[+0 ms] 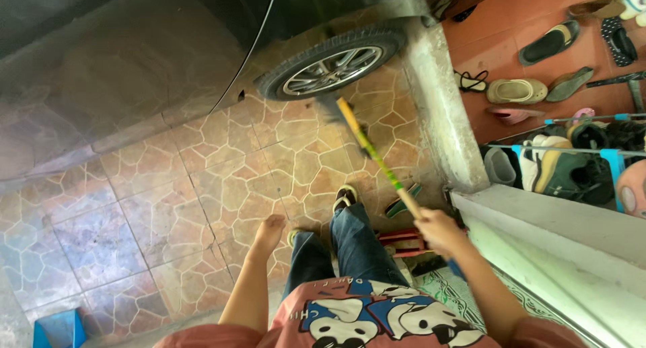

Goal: The person sweeps the tiled garage floor using a broom and a dustpan, collecting debris from around a parked car and a doorway.

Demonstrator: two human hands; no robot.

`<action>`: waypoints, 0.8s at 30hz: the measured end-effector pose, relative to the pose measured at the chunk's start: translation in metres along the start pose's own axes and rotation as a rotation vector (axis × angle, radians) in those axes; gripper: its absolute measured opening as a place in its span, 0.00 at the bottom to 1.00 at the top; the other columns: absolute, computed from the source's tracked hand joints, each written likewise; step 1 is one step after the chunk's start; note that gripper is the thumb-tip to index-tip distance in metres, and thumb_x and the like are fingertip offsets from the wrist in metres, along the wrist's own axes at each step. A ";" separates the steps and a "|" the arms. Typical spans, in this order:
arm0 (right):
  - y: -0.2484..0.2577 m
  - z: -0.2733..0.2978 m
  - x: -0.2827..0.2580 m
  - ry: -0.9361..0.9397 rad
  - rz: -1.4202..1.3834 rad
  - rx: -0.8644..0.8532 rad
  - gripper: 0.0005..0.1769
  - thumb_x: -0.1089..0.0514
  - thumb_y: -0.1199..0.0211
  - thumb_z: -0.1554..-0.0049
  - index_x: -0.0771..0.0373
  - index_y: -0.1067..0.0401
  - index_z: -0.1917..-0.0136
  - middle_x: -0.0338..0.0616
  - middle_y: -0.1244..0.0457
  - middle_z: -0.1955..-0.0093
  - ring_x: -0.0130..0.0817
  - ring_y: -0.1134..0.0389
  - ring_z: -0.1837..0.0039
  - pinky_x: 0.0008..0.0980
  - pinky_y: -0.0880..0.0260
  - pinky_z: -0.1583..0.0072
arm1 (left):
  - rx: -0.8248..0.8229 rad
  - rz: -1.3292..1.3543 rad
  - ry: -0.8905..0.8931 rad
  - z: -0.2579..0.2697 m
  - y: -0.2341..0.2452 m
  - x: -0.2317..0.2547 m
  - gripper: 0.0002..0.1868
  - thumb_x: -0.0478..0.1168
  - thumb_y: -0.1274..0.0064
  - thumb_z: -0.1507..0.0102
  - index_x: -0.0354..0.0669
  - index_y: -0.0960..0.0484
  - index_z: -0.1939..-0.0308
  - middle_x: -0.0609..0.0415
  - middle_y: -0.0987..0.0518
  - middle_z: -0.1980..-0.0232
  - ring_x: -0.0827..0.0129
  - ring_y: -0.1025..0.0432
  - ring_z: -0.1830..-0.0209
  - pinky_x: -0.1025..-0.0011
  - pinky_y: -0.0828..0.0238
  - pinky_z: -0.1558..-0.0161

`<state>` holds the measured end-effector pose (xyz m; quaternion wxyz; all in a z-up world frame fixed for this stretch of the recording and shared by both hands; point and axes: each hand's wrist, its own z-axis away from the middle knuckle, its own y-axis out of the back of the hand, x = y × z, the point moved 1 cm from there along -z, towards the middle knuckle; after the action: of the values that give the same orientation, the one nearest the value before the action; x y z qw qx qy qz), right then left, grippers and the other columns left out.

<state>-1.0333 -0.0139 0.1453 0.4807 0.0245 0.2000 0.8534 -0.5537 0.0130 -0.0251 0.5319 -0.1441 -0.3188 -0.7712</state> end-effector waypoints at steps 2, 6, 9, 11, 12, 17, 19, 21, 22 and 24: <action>0.024 0.009 0.013 -0.016 0.022 0.088 0.26 0.54 0.44 0.38 0.45 0.34 0.26 0.46 0.37 0.71 0.37 0.39 0.74 0.43 0.36 0.70 | -0.001 -0.031 -0.039 -0.005 -0.002 -0.002 0.17 0.41 0.48 0.38 0.40 0.16 0.48 0.49 0.14 0.52 0.65 0.21 0.50 0.70 0.29 0.46; 0.064 -0.039 0.009 -0.041 0.036 0.245 0.20 0.58 0.45 0.40 0.55 0.33 0.35 0.51 0.36 0.69 0.41 0.35 0.72 0.43 0.34 0.69 | 0.012 -0.096 0.000 -0.011 0.001 -0.015 0.16 0.44 0.48 0.36 0.41 0.15 0.48 0.48 0.14 0.52 0.64 0.22 0.49 0.70 0.29 0.45; 0.065 -0.101 -0.020 0.007 -0.052 0.257 0.12 0.65 0.47 0.43 0.72 0.30 0.48 0.56 0.35 0.67 0.43 0.34 0.70 0.45 0.36 0.68 | 0.019 -0.052 -0.054 -0.014 0.003 -0.027 0.16 0.44 0.48 0.36 0.41 0.16 0.48 0.48 0.14 0.51 0.63 0.21 0.48 0.69 0.29 0.45; 0.035 -0.122 -0.042 0.060 0.000 0.202 0.12 0.67 0.48 0.45 0.78 0.28 0.53 0.58 0.34 0.67 0.44 0.33 0.70 0.43 0.35 0.68 | 0.034 0.048 -0.152 -0.025 0.001 -0.027 0.17 0.43 0.48 0.38 0.40 0.16 0.49 0.48 0.14 0.50 0.62 0.21 0.48 0.69 0.28 0.45; 0.015 -0.123 -0.050 0.086 0.060 0.166 0.12 0.68 0.48 0.45 0.79 0.26 0.54 0.57 0.33 0.69 0.44 0.32 0.70 0.40 0.33 0.67 | 0.070 0.004 -0.136 -0.027 0.003 -0.027 0.17 0.43 0.49 0.37 0.41 0.16 0.48 0.47 0.14 0.51 0.62 0.21 0.48 0.69 0.28 0.45; -0.130 -0.111 -0.041 0.260 0.191 0.043 0.17 0.64 0.45 0.47 0.77 0.25 0.49 0.63 0.31 0.63 0.48 0.27 0.65 0.42 0.26 0.64 | 0.133 -0.022 -0.037 -0.031 0.006 -0.009 0.18 0.44 0.50 0.37 0.43 0.18 0.45 0.47 0.15 0.52 0.62 0.22 0.49 0.68 0.28 0.46; -0.167 -0.109 -0.031 0.528 0.399 0.125 0.15 0.59 0.40 0.45 0.74 0.22 0.51 0.67 0.30 0.59 0.53 0.27 0.55 0.42 0.28 0.54 | 0.156 -0.032 -0.030 -0.027 0.008 -0.004 0.18 0.44 0.50 0.37 0.44 0.18 0.44 0.48 0.15 0.52 0.62 0.22 0.50 0.67 0.29 0.47; -0.172 -0.095 -0.024 0.535 0.421 0.077 0.15 0.57 0.40 0.43 0.71 0.24 0.49 0.62 0.32 0.62 0.51 0.29 0.59 0.41 0.30 0.57 | 0.176 -0.029 -0.046 -0.027 0.007 -0.002 0.18 0.44 0.52 0.36 0.45 0.19 0.44 0.49 0.15 0.53 0.63 0.22 0.51 0.67 0.28 0.48; -0.166 -0.082 -0.026 0.464 0.404 0.013 0.15 0.56 0.41 0.42 0.70 0.25 0.48 0.60 0.34 0.63 0.48 0.31 0.62 0.41 0.31 0.59 | 0.184 -0.019 -0.069 -0.029 0.007 -0.001 0.18 0.43 0.53 0.36 0.45 0.19 0.43 0.50 0.15 0.54 0.62 0.22 0.52 0.67 0.28 0.48; -0.148 -0.043 -0.035 0.315 0.358 -0.107 0.15 0.55 0.44 0.39 0.66 0.27 0.45 0.54 0.37 0.66 0.44 0.34 0.66 0.40 0.34 0.63 | 0.197 0.001 -0.087 -0.030 0.007 0.001 0.18 0.43 0.53 0.36 0.45 0.20 0.43 0.51 0.15 0.54 0.63 0.22 0.53 0.67 0.28 0.49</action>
<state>-0.9042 0.0111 0.0575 0.2853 -0.0993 0.2192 0.9277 -0.5445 -0.0085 -0.0453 0.5298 -0.1245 -0.4156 -0.7288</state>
